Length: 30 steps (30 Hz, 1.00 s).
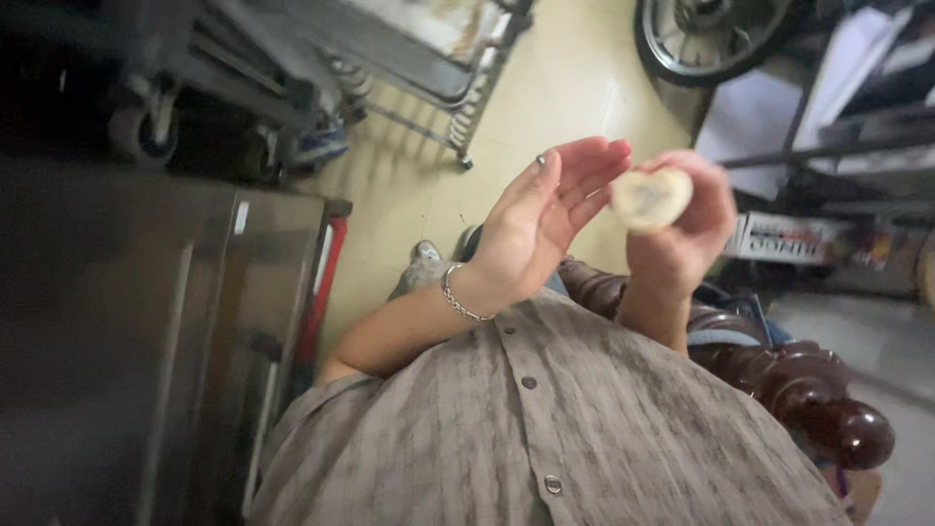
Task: The person dips a heart-shaped donut held on a skewer into red glaze, then trims excess glaze from its edge with a knife. They then walk to a freezer, take out a piece of dough, and shape it by hand at the table.
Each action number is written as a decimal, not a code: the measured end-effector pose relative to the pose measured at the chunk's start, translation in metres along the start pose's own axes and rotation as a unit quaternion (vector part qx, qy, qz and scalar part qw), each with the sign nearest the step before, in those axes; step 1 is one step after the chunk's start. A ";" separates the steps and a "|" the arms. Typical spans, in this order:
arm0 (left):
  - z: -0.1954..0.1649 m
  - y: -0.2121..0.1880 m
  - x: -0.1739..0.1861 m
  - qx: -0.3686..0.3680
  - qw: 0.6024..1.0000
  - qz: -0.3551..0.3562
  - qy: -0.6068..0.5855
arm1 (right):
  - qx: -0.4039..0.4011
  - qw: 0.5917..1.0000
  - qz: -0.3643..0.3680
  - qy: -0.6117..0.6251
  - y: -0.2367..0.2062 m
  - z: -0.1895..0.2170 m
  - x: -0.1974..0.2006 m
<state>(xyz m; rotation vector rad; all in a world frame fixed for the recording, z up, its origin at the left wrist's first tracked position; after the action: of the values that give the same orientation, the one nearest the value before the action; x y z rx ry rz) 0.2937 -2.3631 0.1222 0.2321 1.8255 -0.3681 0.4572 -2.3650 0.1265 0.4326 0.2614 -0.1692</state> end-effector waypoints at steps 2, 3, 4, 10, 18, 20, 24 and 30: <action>0.011 0.024 0.001 0.052 0.999 0.005 0.009 | -0.056 0.985 -0.097 0.134 0.022 -0.019 0.036; 0.018 0.037 0.004 0.077 0.997 0.005 0.023 | -0.057 0.977 -0.111 0.172 0.033 -0.029 0.057; 0.026 0.051 0.007 0.100 0.994 0.003 0.037 | -0.060 0.968 -0.123 0.210 0.045 -0.038 0.080; 0.080 0.176 0.036 0.122 0.991 -0.010 0.056 | 0.005 0.924 -0.275 0.265 0.186 -0.108 0.245; 0.133 0.410 0.040 0.095 0.994 -0.042 0.042 | -0.046 0.921 -0.280 0.266 0.363 -0.172 0.372; 0.133 0.465 0.037 0.078 0.995 -0.042 0.051 | -0.128 0.908 -0.273 0.292 0.391 -0.199 0.370; 0.134 0.552 0.036 0.059 0.992 -0.064 0.088 | -0.232 0.924 -0.162 0.259 0.449 -0.246 0.359; 0.107 0.691 0.058 0.023 0.987 -0.132 0.093 | -0.344 0.886 -0.115 0.288 0.577 -0.338 0.337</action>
<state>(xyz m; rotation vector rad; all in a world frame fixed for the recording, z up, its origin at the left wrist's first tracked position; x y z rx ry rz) 0.6103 -1.7617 -0.0500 0.0559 2.0399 -0.5907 0.8312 -1.7380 -0.0397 -0.2766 0.9287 -0.1638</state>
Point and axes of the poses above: each hand's wrist, its own y-axis towards the middle knuckle, its own x-axis out of the back of the hand, z = x × y, the point moved 1 cm from there along y, towards the middle knuckle, and after that the axes turned 9 degrees about -z, right-handed, at the moved point
